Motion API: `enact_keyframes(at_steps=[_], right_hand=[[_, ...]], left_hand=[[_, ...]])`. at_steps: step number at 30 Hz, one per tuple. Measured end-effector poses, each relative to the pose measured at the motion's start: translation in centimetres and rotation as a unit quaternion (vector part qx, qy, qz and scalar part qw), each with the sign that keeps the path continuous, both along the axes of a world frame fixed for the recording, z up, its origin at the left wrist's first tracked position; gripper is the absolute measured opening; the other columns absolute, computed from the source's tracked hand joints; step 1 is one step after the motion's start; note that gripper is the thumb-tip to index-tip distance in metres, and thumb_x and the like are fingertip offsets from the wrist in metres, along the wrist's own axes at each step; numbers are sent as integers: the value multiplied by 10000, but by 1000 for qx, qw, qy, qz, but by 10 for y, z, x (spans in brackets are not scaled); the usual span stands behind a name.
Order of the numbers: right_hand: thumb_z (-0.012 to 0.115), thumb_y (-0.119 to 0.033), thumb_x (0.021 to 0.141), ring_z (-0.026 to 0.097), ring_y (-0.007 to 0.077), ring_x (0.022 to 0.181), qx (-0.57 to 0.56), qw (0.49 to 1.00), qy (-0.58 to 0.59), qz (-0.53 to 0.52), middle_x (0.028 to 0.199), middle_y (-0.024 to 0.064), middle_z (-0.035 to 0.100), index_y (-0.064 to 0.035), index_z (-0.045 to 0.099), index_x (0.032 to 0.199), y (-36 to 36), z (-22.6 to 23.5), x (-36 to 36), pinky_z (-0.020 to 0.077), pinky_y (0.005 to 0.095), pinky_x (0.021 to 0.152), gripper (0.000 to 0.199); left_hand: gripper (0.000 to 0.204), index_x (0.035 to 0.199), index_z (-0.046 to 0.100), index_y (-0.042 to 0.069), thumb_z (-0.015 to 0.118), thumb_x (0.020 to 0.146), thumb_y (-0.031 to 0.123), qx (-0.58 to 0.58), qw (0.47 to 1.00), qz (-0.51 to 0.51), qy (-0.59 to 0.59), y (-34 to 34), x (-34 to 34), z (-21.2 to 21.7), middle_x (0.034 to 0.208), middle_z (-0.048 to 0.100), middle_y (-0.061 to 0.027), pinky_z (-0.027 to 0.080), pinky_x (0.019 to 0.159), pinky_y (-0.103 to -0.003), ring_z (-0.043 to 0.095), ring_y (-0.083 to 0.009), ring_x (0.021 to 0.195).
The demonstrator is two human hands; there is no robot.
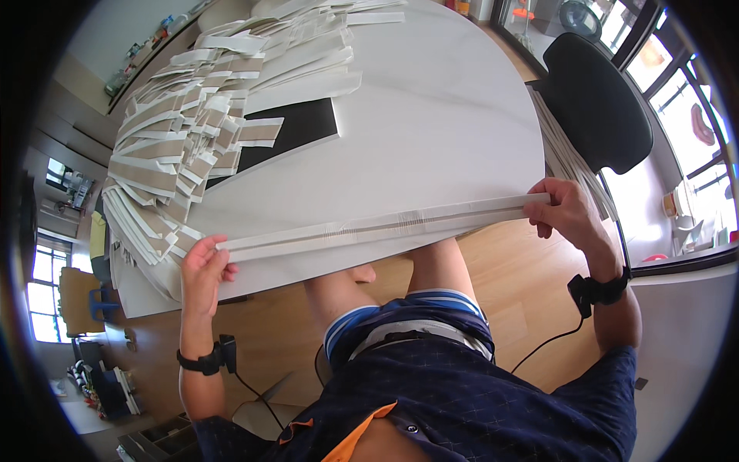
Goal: The person folds and presses white paper strips on a white table, then gathers a large pile of these strips.
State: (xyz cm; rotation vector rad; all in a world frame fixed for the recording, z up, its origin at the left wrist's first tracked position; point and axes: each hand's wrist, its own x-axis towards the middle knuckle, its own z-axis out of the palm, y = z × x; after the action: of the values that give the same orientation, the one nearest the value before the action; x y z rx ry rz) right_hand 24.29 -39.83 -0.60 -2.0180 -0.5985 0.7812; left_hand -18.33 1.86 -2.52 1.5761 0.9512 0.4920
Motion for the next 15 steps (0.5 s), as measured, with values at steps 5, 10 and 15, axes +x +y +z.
enact_keyframes(at_steps=[5, 10, 15], right_hand=[[752, -138, 967, 668, 128, 588, 21, 1000, 5, -18, 748, 82, 699, 52, 690, 1020, -10, -11, -6, 535, 265, 542, 207], [738, -182, 1006, 705, 165, 613, 66, 993, 76, -68, 778, 97, 711, 48, 680, 1079, -21, -25, -13, 588, 286, 579, 248], [681, -194, 1066, 723, 163, 645, 118, 983, 116, -76, 793, 92, 715, 40, 696, 1140, -31, -33, -19, 609, 282, 619, 246]], left_hand=[[356, 1342, 634, -27, 681, 1013, 102, -33, 999, 3, 22, 6, 13, -1, 926, 702, -79, 554, 615, -264, 684, -143, 735], [353, 1334, 645, -30, 685, 1003, 84, -51, 999, 10, 14, 11, 16, -1, 889, 696, -73, 558, 606, -277, 679, -146, 711], [356, 1356, 634, 4, 676, 1013, 88, -74, 997, 19, -14, 19, 25, -2, 888, 695, -61, 549, 612, -295, 660, -144, 701]])
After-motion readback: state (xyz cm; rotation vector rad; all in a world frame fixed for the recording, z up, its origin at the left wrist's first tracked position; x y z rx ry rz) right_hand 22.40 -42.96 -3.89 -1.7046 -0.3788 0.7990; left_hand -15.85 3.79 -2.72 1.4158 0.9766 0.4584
